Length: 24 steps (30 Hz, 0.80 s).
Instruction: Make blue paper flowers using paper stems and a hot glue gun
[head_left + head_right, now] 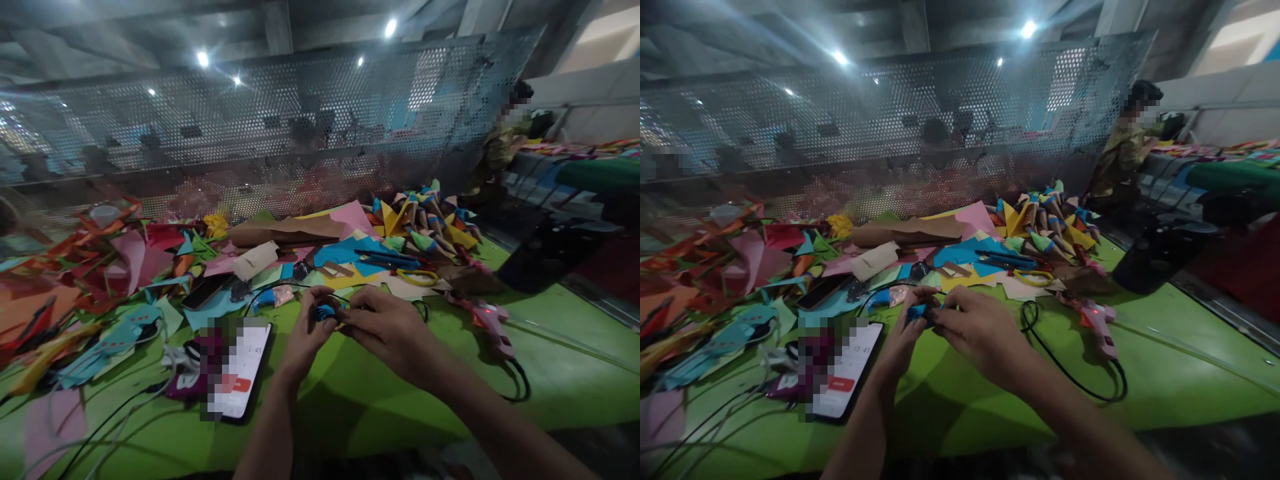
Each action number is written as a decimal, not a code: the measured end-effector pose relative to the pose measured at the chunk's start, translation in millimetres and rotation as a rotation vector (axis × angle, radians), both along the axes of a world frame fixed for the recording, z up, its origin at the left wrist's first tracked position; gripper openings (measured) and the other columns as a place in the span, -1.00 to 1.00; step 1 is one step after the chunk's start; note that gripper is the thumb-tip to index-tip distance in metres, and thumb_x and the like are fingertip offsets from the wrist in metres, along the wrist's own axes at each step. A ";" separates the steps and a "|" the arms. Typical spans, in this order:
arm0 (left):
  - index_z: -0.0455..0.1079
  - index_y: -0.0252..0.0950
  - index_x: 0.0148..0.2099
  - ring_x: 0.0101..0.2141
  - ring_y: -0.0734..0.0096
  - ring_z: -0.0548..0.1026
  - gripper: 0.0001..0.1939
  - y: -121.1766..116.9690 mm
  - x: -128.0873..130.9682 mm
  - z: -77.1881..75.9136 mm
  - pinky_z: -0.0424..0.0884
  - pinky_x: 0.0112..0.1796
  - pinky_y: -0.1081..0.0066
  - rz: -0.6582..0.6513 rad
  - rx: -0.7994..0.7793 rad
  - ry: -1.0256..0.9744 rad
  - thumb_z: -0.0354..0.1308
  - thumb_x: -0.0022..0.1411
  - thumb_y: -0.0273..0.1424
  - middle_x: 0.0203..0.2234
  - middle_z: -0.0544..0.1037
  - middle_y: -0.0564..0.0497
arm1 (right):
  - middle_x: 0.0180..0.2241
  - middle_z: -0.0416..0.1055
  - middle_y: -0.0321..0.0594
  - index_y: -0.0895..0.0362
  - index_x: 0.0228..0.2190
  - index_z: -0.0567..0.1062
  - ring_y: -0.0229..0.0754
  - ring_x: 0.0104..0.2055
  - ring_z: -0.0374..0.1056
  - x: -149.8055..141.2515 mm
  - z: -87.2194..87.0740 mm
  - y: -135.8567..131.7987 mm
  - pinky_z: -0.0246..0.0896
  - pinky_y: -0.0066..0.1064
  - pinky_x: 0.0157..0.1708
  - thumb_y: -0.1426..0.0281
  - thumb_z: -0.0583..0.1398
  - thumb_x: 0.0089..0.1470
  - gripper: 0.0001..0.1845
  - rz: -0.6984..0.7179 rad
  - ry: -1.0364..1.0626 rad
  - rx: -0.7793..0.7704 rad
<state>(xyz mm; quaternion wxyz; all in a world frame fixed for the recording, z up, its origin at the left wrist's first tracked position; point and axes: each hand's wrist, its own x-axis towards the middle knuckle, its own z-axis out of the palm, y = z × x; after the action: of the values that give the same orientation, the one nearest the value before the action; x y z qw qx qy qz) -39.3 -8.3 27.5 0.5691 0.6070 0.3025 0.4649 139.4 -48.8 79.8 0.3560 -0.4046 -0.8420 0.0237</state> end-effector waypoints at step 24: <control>0.17 -0.21 0.11 -0.14 0.19 0.42 -0.36 -0.3 -2.2 1.4 0.33 -0.12 0.28 -0.075 0.041 0.034 0.19 0.14 0.06 -0.20 0.44 -0.04 | -0.43 0.40 -0.24 0.14 -0.46 0.50 -0.26 -0.39 0.32 3.6 3.3 12.5 0.13 -0.48 -0.39 0.47 0.18 0.21 -0.81 0.079 -0.047 -0.036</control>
<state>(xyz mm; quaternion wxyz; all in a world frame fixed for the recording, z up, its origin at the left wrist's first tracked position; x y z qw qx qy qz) -41.5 -8.6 28.9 0.5684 0.6372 0.2796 0.4391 143.0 -36.3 83.1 0.3278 -0.3777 -0.8649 0.0435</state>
